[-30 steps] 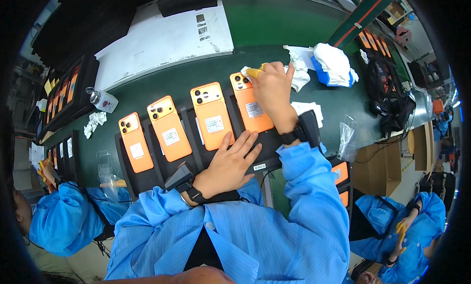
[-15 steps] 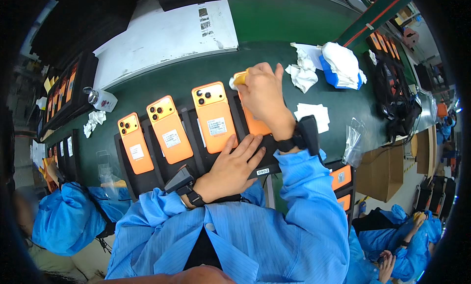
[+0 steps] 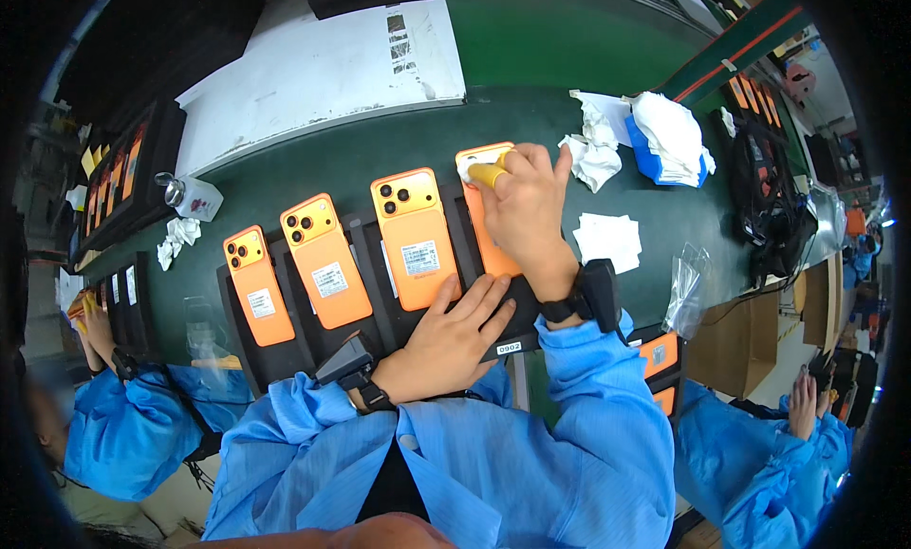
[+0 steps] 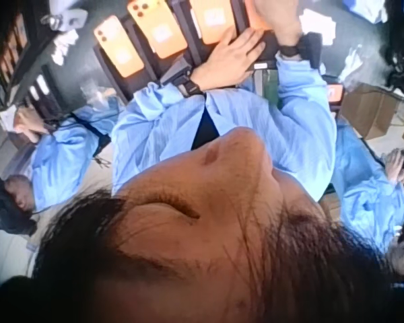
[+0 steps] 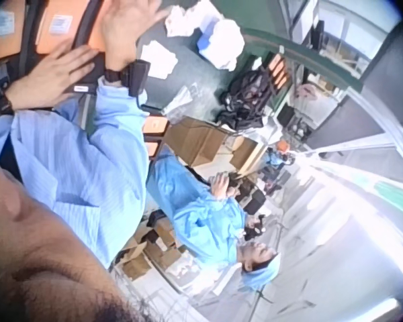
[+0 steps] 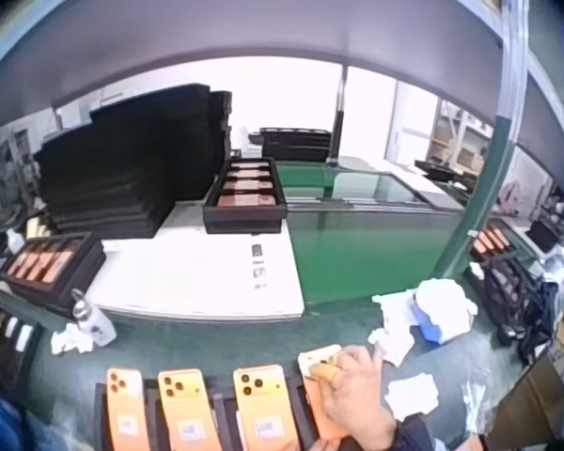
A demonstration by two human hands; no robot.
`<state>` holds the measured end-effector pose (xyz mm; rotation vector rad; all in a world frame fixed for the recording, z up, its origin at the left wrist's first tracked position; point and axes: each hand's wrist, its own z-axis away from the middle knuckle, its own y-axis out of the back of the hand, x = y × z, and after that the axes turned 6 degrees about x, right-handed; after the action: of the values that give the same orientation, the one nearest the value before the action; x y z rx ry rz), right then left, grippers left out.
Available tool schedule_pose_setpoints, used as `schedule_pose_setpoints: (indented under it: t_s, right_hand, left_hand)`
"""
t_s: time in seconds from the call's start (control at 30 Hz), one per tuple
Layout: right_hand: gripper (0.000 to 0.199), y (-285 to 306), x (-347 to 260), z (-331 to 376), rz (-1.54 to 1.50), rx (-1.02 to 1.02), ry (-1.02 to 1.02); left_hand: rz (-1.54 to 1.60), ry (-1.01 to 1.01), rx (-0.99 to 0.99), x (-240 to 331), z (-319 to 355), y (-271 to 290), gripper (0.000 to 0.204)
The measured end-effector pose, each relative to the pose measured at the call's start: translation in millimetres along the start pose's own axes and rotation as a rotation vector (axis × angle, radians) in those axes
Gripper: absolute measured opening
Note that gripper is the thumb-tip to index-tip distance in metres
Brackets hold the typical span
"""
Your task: Cleaning and inspecting orange smartphone components on a factory assembly line.
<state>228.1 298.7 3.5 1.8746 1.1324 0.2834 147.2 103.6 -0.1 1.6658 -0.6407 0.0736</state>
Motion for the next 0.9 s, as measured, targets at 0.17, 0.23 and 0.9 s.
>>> schedule_pose_setpoints:
  t_s: [0.17,0.23,0.9]
  right_hand:
    - [0.016,-13,20,-7,0.145,0.176,-0.12]
    - [0.019,-12,16,2,0.107,0.143,-0.145]
    - [0.01,-12,16,-6,0.127,0.195,-0.167]
  left_hand:
    - [-0.02,0.008,0.006,1,0,1,0.074]
    - [-0.007,0.001,-0.004,-1,-1,3,0.074]
    - [0.006,-0.008,-0.02,-2,-2,3,0.074]
